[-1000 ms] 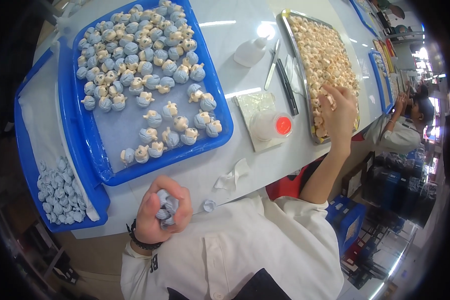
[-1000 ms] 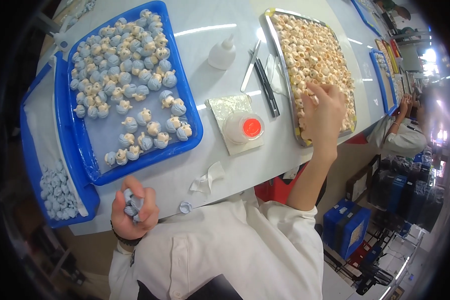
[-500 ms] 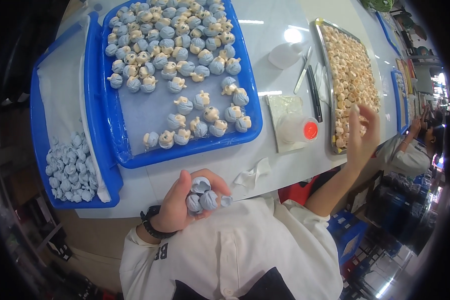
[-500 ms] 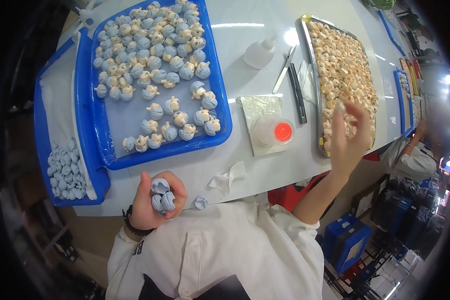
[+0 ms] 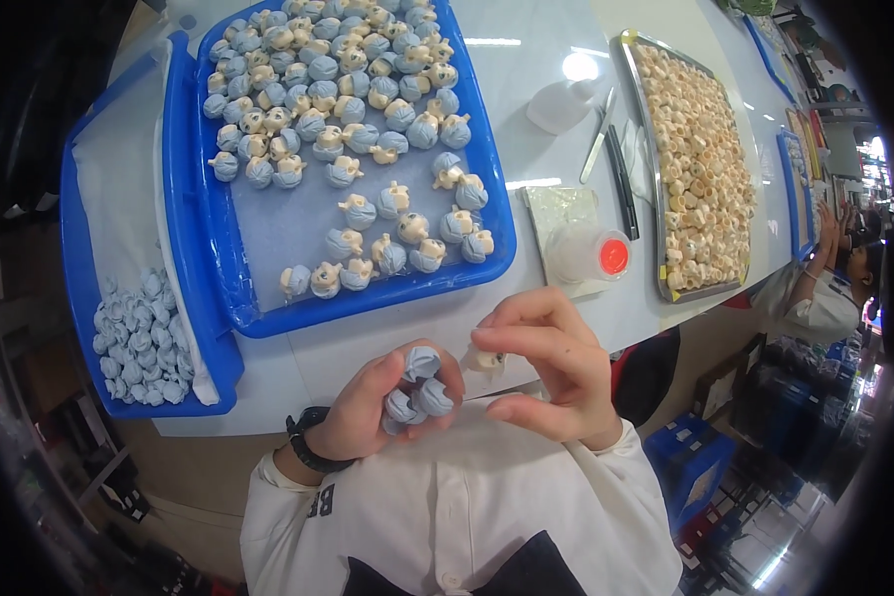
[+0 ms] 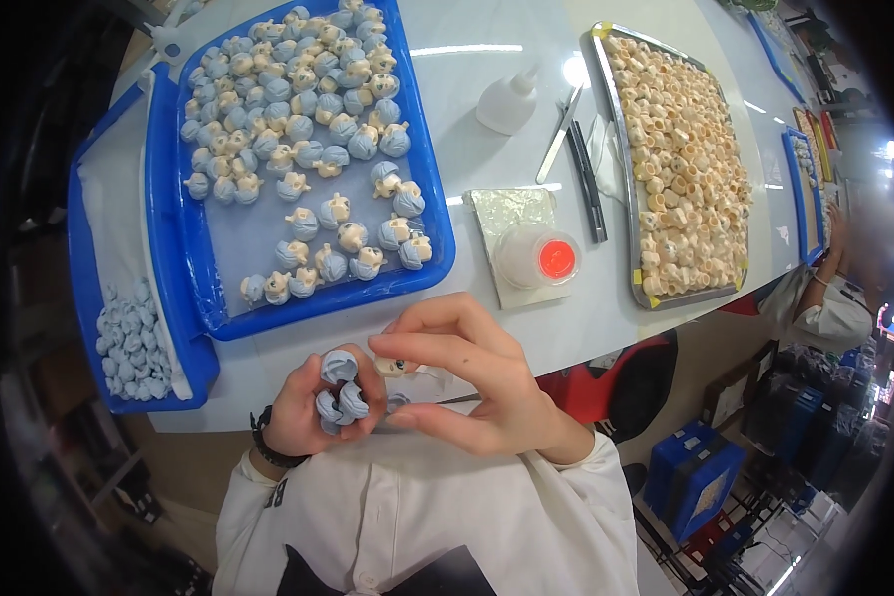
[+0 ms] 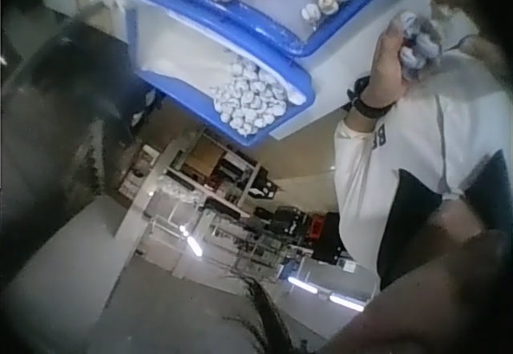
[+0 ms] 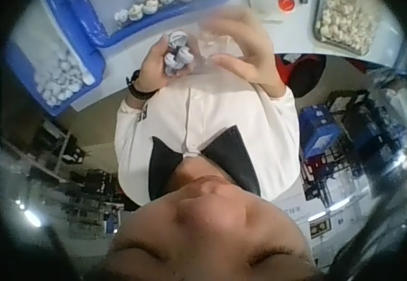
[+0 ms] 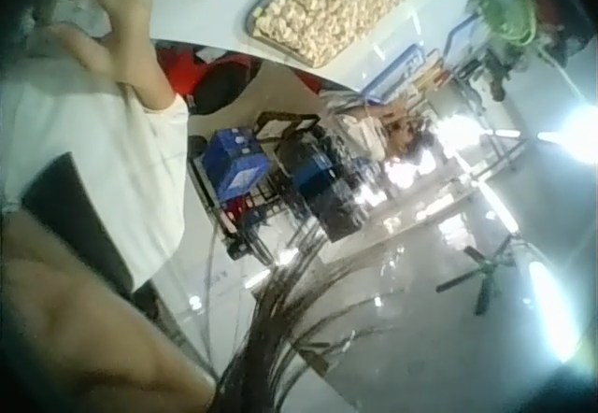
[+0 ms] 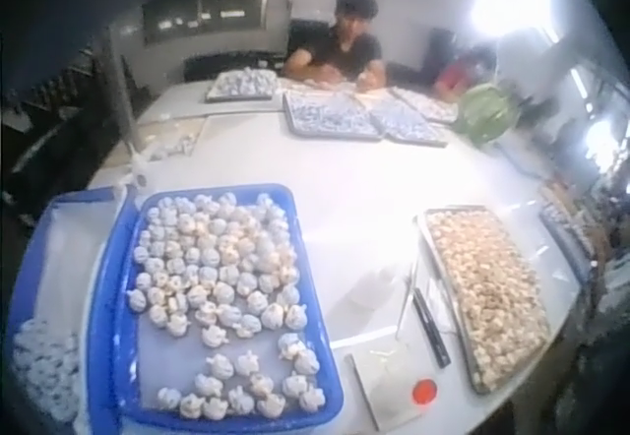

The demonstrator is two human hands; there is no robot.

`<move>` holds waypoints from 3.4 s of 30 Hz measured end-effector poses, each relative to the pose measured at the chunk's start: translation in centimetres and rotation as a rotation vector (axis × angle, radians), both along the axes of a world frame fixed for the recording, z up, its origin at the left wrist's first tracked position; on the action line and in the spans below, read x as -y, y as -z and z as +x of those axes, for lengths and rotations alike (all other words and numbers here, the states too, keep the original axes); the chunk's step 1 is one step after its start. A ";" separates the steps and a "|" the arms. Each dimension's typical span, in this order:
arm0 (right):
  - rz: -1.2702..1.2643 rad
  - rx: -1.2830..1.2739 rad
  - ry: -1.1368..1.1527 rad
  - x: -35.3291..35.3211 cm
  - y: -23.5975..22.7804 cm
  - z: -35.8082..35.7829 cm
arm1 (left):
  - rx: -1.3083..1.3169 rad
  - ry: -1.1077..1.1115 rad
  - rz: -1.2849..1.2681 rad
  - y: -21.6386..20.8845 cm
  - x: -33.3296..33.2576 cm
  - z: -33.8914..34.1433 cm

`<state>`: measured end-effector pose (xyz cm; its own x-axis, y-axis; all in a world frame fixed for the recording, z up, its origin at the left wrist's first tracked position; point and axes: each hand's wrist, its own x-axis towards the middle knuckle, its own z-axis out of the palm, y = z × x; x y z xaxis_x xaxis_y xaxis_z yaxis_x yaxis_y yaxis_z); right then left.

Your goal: The person applies glue from a bottle to plastic toy character heads, then attaches blue toy hair pieces to them by hand.

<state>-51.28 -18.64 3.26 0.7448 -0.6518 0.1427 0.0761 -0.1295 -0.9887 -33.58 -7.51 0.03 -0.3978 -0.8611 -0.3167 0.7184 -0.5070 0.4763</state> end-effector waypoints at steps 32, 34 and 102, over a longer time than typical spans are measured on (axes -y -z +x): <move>-0.675 0.052 0.207 -1.2 0.9 0.9 | 0.570 -0.207 -0.269 -0.6 -0.4 -0.2; -0.682 0.018 0.183 -1.1 0.7 0.8 | 0.648 -0.169 -0.290 -0.9 -0.2 -0.1; -0.614 0.035 0.135 -0.1 -0.1 -0.2 | 0.930 -0.155 -0.543 -1.8 1.1 -0.5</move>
<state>-51.50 -18.57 3.38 0.6495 -0.5313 0.5439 0.0506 -0.6835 -0.7282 -34.04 -8.62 1.81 -0.0741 -0.9973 0.0008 -0.0009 0.0008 1.0000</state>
